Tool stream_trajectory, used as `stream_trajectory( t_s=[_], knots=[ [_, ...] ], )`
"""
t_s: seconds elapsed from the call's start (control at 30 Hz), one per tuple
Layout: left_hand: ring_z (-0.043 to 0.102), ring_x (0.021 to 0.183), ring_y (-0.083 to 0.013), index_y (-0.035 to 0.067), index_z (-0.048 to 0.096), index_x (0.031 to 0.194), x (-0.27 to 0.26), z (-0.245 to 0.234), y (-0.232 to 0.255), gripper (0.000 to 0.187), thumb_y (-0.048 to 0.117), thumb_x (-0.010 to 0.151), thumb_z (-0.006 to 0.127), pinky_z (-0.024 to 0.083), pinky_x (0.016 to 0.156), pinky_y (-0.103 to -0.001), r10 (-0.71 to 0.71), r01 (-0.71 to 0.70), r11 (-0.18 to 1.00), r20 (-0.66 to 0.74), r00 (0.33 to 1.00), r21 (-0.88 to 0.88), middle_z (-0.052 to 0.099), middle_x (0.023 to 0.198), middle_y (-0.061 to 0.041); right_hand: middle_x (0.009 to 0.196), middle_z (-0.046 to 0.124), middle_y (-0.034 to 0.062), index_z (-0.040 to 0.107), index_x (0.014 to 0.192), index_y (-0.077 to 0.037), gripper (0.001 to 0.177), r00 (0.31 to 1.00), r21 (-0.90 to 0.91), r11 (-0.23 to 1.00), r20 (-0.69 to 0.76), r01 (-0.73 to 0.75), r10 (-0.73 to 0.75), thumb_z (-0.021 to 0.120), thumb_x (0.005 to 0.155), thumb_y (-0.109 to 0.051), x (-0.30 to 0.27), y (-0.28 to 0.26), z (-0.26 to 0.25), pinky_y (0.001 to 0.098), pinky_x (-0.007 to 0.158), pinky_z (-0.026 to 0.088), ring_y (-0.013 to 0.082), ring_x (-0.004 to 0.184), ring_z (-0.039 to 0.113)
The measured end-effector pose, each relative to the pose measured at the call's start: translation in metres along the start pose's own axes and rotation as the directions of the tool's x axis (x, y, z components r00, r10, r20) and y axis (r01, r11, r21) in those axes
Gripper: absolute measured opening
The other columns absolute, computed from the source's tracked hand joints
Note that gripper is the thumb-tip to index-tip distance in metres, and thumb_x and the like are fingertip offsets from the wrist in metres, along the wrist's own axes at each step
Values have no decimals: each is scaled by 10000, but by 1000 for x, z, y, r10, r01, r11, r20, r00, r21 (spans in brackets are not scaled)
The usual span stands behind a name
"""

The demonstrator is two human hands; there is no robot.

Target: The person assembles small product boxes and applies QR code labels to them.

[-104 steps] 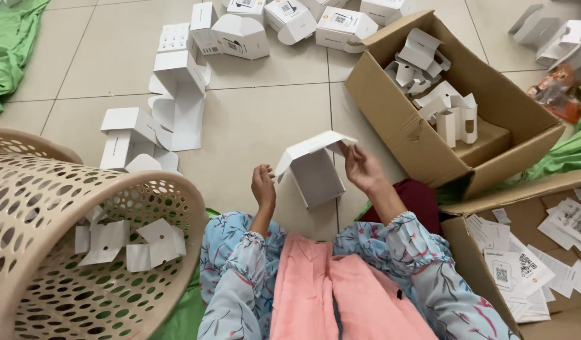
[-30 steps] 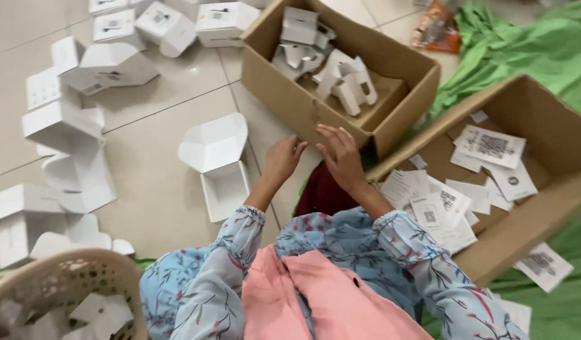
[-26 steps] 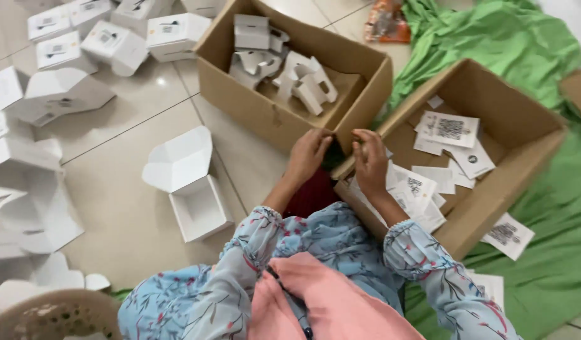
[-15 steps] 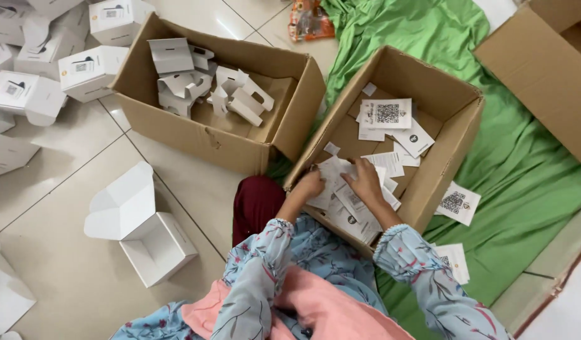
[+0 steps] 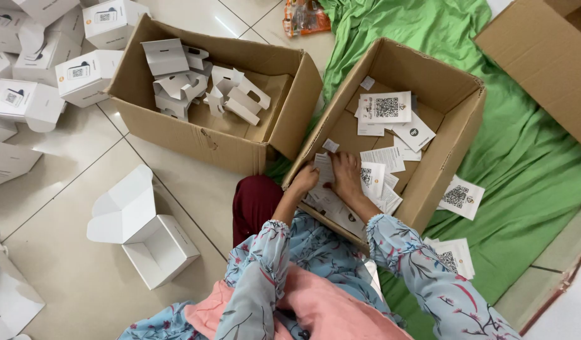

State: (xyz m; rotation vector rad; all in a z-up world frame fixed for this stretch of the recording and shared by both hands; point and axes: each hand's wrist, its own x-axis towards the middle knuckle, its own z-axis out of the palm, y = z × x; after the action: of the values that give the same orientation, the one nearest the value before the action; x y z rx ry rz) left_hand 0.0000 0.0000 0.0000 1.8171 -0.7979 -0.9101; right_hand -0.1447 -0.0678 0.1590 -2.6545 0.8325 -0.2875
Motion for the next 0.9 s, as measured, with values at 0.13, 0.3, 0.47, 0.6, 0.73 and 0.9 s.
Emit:
stream_trajectory(
  t_s=[0.13,0.3,0.47,0.6,0.73,0.9],
  knots=[
    [624,1204,-416,-65,618,1276,-4,-5,9,434,253,1009,492,460,1022,-437,-100,96,986,25,995,136,671,1240,-296,1321,534,164,578,1352,-83,836,1000,51,999,-12,16,-16,942,612,-215,0,5,3,516,1080,341,379,1281,463],
    [661,1126,-342,-76,636,1239,1,3,-10,492,342,1019,500,490,949,-426,-74,73,997,42,996,13,697,1184,-259,1070,682,187,669,1160,-81,523,1000,197,980,2,18,-18,877,690,-180,1,11,2,494,900,501,401,1064,628],
    [701,899,-329,-110,648,1205,-12,-16,39,779,617,1006,452,543,739,-415,-301,309,951,167,939,-27,722,1046,-272,987,707,190,675,1130,-102,436,997,203,976,16,-79,78,851,749,-220,-5,-2,-29,500,795,534,407,952,664],
    [734,896,-302,-52,582,1253,-48,-47,129,860,740,939,464,609,792,-422,-436,507,809,275,857,-296,677,1082,-193,1022,717,129,658,1096,-100,333,983,190,980,-182,58,-22,800,796,-126,-13,-20,-59,467,803,539,363,987,664],
    [749,867,-284,-53,628,1178,-53,-52,135,819,715,940,475,631,802,-427,-393,547,621,380,837,-562,717,1028,-198,1063,708,102,645,1107,-98,388,975,127,982,-192,140,-114,750,739,-32,-34,-39,-75,443,848,545,336,1036,653],
    [714,891,-227,-48,729,1134,-25,-26,56,339,163,871,698,563,800,-398,-59,215,873,343,937,-438,744,1024,-134,1086,691,84,636,1105,-113,496,991,155,988,-136,18,4,690,641,54,-55,-54,-72,457,846,534,348,1054,632]
  ],
)
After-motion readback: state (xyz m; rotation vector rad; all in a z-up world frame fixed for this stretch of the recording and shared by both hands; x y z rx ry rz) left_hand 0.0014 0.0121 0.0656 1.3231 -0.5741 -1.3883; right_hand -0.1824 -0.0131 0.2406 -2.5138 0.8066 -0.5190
